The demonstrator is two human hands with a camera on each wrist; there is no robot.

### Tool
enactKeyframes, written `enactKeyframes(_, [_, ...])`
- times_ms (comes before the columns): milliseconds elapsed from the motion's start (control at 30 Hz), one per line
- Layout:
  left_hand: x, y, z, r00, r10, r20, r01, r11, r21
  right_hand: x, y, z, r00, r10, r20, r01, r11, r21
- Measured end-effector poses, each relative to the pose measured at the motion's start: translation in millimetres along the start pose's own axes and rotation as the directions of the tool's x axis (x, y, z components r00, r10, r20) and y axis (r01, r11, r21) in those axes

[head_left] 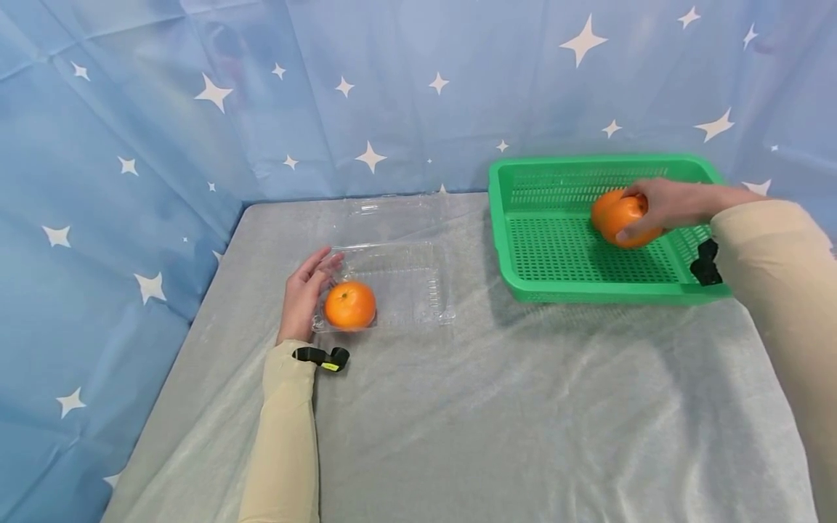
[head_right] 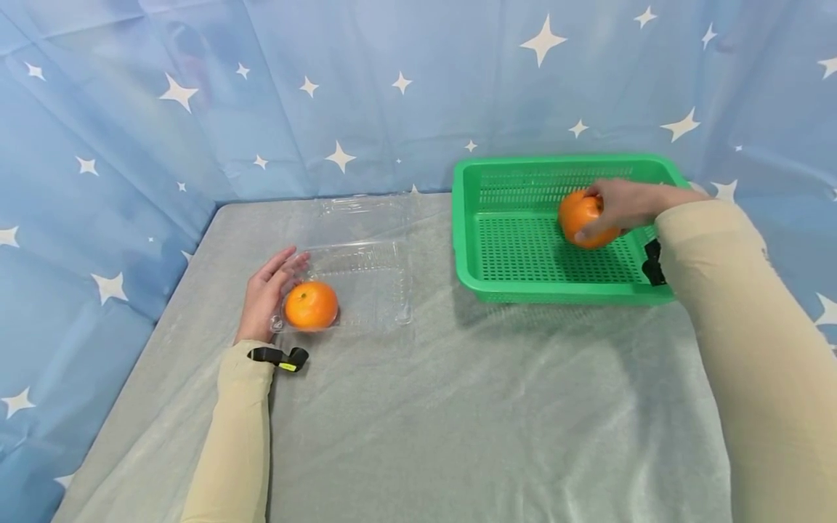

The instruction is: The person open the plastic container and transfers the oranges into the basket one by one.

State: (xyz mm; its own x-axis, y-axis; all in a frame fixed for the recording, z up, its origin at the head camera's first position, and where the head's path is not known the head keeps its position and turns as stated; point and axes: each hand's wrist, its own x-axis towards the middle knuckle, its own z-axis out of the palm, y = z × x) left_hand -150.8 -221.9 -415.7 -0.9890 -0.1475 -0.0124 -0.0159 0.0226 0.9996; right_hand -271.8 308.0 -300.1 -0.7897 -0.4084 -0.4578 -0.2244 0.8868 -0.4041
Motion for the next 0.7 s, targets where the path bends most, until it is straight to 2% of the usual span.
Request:
enactKeyframes(333, [-4.4,-0.9,-0.2,1.0,-0.008,0.003,0.008,1.0,0.005,4.6,5.1,6.4,0.997,0.035,0.072,-0.039,0.998,0.052])
enactKeyframes(567, [-2.5,-0.4,-0.1,1.0,0.005,0.005,-0.005,1.0,-0.005,8.0,0.0,7.0,0.997,0.046,0.062,-0.042,0.997,-0.057])
enactKeyframes(700, [-2.0,-0.8,0.3,1.0,0.003,0.004,-0.003,1.0,0.006,9.8,-2.7,7.9,0.995,0.041,0.088,-0.03,0.992,-0.125])
